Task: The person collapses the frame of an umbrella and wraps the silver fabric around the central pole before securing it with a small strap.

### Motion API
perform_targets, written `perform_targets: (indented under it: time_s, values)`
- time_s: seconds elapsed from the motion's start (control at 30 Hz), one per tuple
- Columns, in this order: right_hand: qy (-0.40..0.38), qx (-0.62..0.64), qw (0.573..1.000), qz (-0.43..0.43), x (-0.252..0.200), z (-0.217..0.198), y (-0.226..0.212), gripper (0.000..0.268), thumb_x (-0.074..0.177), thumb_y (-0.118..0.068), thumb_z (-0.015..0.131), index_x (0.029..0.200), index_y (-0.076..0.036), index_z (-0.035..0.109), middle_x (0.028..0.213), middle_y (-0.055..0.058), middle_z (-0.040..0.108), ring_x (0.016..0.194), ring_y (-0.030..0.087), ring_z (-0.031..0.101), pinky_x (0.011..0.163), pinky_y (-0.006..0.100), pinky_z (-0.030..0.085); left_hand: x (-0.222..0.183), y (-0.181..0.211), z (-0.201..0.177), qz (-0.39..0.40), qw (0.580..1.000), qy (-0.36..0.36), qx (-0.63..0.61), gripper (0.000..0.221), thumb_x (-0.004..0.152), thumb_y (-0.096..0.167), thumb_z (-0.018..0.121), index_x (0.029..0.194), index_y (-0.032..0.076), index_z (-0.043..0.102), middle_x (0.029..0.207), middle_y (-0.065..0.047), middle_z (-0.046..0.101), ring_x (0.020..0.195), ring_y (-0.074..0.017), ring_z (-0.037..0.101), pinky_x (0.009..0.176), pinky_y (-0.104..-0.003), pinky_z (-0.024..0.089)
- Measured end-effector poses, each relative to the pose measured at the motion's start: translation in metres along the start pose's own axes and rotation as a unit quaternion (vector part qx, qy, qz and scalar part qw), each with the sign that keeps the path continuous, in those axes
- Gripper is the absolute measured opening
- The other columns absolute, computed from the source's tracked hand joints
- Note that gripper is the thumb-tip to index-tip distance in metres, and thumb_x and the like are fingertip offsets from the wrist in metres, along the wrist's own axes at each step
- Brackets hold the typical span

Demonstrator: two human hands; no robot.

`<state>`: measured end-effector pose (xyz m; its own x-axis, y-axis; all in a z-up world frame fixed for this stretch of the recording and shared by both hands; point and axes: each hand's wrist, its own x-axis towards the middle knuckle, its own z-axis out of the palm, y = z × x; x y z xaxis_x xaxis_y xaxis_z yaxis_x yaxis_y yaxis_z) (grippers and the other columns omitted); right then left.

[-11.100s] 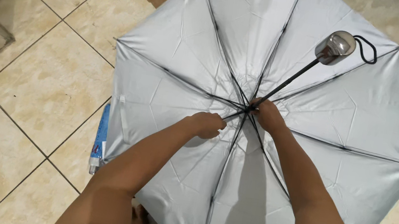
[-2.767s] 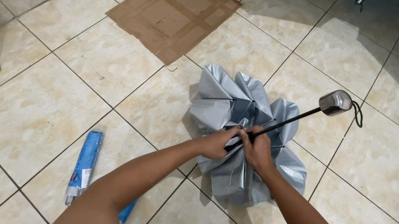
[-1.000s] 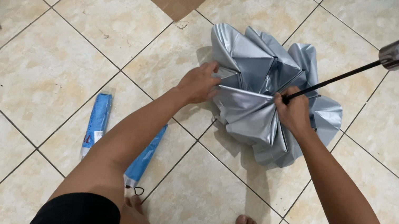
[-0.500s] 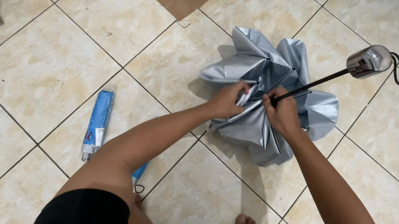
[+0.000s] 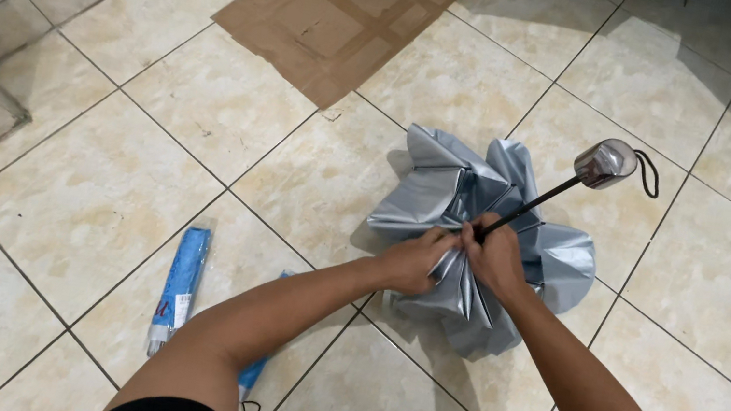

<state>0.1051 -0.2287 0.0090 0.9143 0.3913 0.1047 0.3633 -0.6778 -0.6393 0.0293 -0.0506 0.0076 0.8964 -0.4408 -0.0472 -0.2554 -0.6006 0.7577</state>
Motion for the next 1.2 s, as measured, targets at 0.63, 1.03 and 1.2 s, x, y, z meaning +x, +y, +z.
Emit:
perform_targets:
  time_s: [0.63,1.03,1.2]
  values:
    - [-0.044,0.002,0.999,-0.023,-0.008,-0.002,-0.002,0.018,0.086,-0.025,0.064,0.096,-0.011,0.062,0.084,0.018,0.064,0.089,0.039,0.064,0.072,0.047,0.050,-0.002,-0.001,-0.041,0.041,0.956,0.088,0.277,0.041,0.090,0.023,0.050,0.129,0.012,0.044,0.140,-0.007,0.036,0.081,-0.0372,0.065,0.062,-0.051,0.057]
    - [-0.030,0.019,0.998,-0.046,-0.007,-0.014,0.013,0.015,0.088,-0.021,0.066,0.095,-0.008,0.063,0.085,0.018,0.064,0.084,0.037,0.064,0.070,0.043,0.049,-0.013,-0.030,-0.057,0.020,0.923,-0.006,0.384,0.025,0.092,0.018,0.056,0.117,0.018,0.055,0.110,-0.006,0.055,0.075,-0.0274,0.067,0.067,-0.043,0.054]
    - [-0.010,0.017,1.000,-0.015,-0.002,-0.021,0.022,0.013,0.088,-0.023,0.067,0.093,-0.011,0.065,0.083,0.014,0.065,0.081,0.033,0.064,0.066,0.039,0.048,-0.014,-0.047,-0.076,0.023,0.944,0.037,0.328,0.014,0.092,0.012,0.050,0.105,0.018,0.049,0.104,-0.005,0.049,0.072,-0.0344,0.063,0.063,-0.046,0.052]
